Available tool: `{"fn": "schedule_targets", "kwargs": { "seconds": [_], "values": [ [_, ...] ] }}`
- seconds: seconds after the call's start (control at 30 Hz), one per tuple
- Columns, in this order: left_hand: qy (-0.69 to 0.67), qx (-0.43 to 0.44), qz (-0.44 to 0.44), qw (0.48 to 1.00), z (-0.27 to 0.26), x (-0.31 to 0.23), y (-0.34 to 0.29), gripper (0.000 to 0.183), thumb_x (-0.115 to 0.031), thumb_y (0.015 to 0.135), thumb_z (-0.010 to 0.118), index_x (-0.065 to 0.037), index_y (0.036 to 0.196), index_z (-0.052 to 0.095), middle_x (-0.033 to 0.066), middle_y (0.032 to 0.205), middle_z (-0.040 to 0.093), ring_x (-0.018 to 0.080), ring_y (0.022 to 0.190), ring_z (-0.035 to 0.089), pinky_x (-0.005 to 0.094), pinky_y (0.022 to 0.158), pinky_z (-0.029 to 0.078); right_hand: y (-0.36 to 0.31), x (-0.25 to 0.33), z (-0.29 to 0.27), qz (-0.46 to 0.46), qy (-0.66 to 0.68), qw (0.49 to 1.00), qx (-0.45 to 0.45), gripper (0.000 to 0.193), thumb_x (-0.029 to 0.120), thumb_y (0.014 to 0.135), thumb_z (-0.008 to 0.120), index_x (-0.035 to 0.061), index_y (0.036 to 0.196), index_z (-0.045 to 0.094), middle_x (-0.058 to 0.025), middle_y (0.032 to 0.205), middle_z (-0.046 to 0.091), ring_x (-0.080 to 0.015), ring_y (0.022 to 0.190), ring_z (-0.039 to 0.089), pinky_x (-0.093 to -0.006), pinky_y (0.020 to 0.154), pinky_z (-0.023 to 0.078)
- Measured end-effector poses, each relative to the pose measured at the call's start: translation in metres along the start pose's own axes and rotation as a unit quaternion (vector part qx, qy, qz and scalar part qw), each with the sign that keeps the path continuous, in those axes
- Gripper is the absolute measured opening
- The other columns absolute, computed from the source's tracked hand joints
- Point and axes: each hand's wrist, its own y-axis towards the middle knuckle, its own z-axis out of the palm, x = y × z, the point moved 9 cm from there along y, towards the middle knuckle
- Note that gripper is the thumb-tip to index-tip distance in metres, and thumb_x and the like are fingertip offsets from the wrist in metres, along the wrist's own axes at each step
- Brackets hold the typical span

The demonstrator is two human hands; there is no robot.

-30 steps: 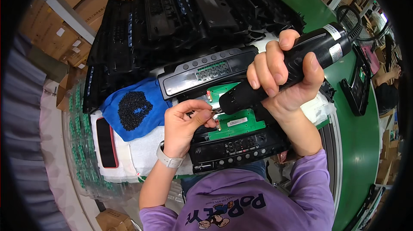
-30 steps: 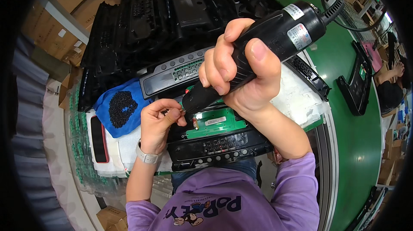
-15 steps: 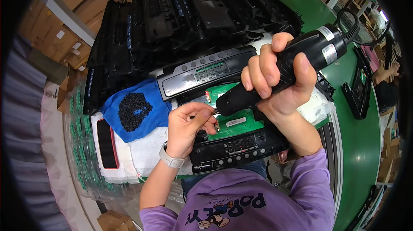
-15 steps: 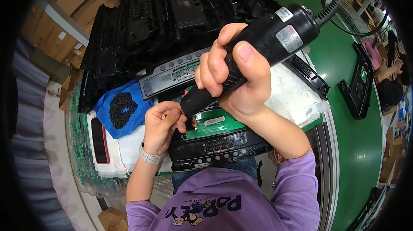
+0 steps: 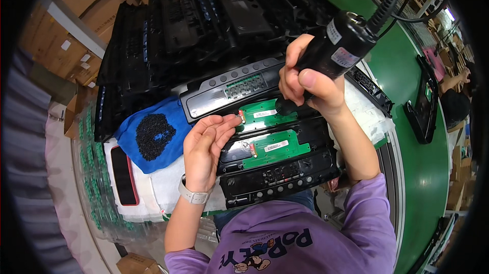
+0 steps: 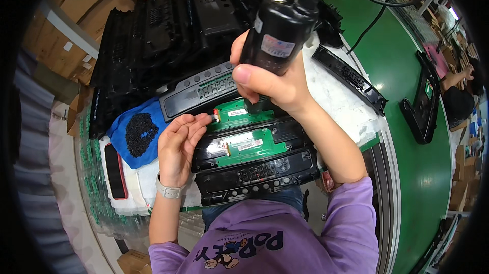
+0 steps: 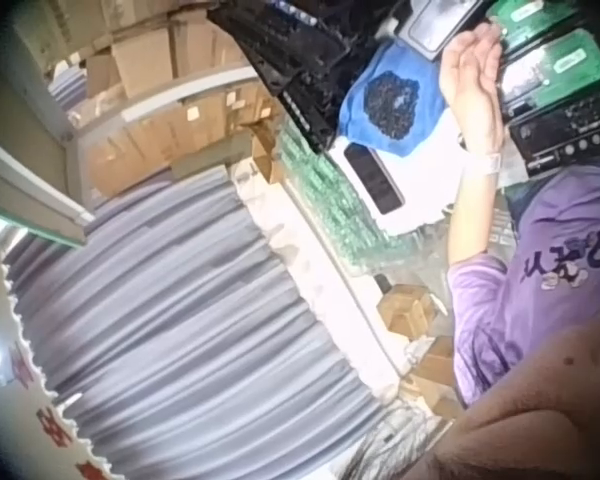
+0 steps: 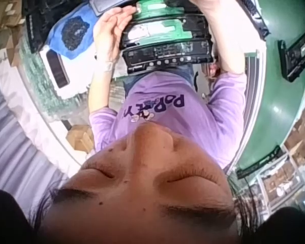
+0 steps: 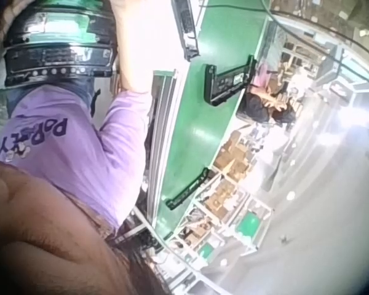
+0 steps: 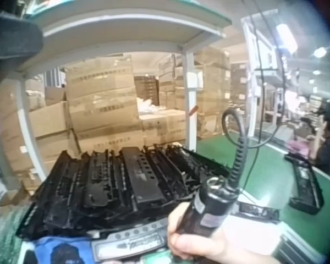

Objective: Assembling electronic components onto plastic housings using an electric screwdriver.

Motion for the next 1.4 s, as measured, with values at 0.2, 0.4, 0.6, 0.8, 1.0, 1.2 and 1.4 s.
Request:
{"fn": "schedule_targets", "kwargs": {
  "seconds": [0.2,0.4,0.6,0.8,1.0,1.2,1.4],
  "values": [
    [0.039,0.005,-0.015,0.999,-0.007,0.003,0.0,0.021,-0.013,0.096,0.038,0.004,0.101,0.049,0.0209,0.098,0.061,0.0193,0.075,0.064,0.023,0.065,0.052,-0.002,-0.009,0.006,0.04,-0.095,0.994,0.024,0.033,0.021,0.072,0.061,0.0009,0.089,0.041,-0.0024,0.051,0.042,-0.0108,0.037,0.037,-0.0245,0.039,0.033],
    [0.046,0.024,-0.044,0.998,-0.003,0.007,-0.003,0.027,-0.021,0.097,0.037,0.002,0.1,0.051,0.0166,0.079,0.063,0.0113,0.043,0.049,0.0201,0.04,0.039,-0.004,-0.01,0.006,0.049,-0.096,0.994,0.017,0.032,0.019,0.071,0.062,0.0017,0.087,0.042,-0.0021,0.052,0.042,-0.0109,0.038,0.038,-0.0237,0.039,0.033],
    [0.085,0.086,-0.1,0.988,0.006,0.013,-0.009,0.026,-0.024,0.098,0.034,-0.001,0.094,0.048,0.0032,0.056,0.045,0.0047,0.034,0.024,0.02,0.034,0.02,-0.004,-0.018,0.013,0.078,-0.144,0.986,0.021,0.027,0.016,0.07,0.065,0.0037,0.078,0.043,-0.0024,0.055,0.046,-0.0107,0.041,0.043,-0.0228,0.039,0.034],
    [0.009,0.11,-0.117,0.987,0.012,0.019,-0.007,0.009,-0.012,0.093,0.04,-0.004,0.093,0.045,-0.0034,0.055,0.032,0.0036,0.042,0.02,0.0195,0.038,0.017,-0.005,-0.019,0.014,0.05,-0.131,0.99,0.013,0.027,0.015,0.071,0.067,0.0031,0.077,0.043,-0.0041,0.052,0.047,-0.0098,0.04,0.042,-0.0218,0.039,0.034],
    [-0.064,0.098,-0.13,0.985,0.009,0.021,-0.007,0.005,-0.008,0.09,0.044,-0.005,0.092,0.047,0.0011,0.061,0.045,0.0044,0.046,0.031,0.0174,0.043,0.024,-0.007,-0.012,0.022,0.024,-0.096,0.995,0.015,0.02,0.004,0.069,0.064,0.0004,0.079,0.046,-0.0047,0.057,0.049,-0.0094,0.042,0.045,-0.0215,0.039,0.038],
    [0.029,0.118,-0.079,0.989,0.015,0.014,-0.007,0.014,-0.01,0.092,0.047,-0.001,0.101,0.051,0.0115,0.081,0.062,0.0043,0.05,0.039,0.0171,0.046,0.031,-0.01,0.026,0.028,-0.078,0.09,0.987,0.111,0.038,0.034,0.081,0.06,0.0049,0.098,0.043,0.0005,0.057,0.045,-0.0108,0.041,0.044,-0.0264,0.046,0.04],
    [0.039,0.139,-0.09,0.985,0.022,0.02,-0.01,0.014,-0.01,0.092,0.046,0.0,0.1,0.053,0.0121,0.081,0.063,0.0043,0.048,0.038,0.0165,0.047,0.032,-0.014,0.04,0.029,-0.138,0.172,0.973,0.075,0.036,0.034,0.083,0.053,0.0041,0.101,0.044,-0.0025,0.057,0.046,-0.0121,0.041,0.043,-0.0285,0.046,0.041]
  ]
}}
